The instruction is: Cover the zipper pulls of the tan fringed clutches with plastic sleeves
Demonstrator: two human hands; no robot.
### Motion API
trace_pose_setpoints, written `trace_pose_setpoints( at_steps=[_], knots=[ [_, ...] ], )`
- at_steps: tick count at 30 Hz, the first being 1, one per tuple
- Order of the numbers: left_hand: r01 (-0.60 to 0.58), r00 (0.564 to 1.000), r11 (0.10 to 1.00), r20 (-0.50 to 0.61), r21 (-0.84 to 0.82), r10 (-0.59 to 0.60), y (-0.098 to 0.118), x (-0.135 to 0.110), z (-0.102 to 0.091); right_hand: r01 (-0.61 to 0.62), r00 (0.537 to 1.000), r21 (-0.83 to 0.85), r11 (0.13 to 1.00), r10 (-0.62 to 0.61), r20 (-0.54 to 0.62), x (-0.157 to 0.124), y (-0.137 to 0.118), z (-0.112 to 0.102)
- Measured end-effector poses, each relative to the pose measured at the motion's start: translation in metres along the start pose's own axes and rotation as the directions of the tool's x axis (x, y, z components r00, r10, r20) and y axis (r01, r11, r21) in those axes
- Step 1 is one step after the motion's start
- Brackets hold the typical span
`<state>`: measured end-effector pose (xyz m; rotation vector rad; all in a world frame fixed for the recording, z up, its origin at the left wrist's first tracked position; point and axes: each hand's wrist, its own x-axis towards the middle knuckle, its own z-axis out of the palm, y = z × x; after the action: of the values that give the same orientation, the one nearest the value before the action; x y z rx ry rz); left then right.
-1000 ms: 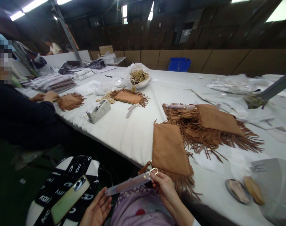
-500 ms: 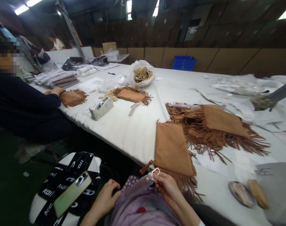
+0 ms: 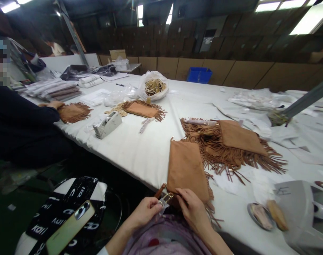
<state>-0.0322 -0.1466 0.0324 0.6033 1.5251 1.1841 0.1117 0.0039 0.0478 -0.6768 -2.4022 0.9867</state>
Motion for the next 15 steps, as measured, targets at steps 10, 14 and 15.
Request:
trace_pose_setpoints(
  at_steps=[10,14,15],
  knots=[
    [-0.004,0.998,1.0,-0.066,-0.025,0.002,-0.012,0.018,0.009,0.241,0.967,-0.142,0.96,-0.226,0.117,0.004,0.011,0.012],
    [0.022,0.997,1.0,-0.078,0.019,-0.021,-0.012,0.021,0.013,0.183,0.978,-0.088,0.979,-0.172,0.117,0.004,0.014,0.013],
    [0.035,0.996,0.999,-0.086,0.02,-0.033,-0.011,0.022,0.015,0.169,0.98,-0.081,0.982,-0.159,0.122,0.004,0.015,0.013]
  ],
)
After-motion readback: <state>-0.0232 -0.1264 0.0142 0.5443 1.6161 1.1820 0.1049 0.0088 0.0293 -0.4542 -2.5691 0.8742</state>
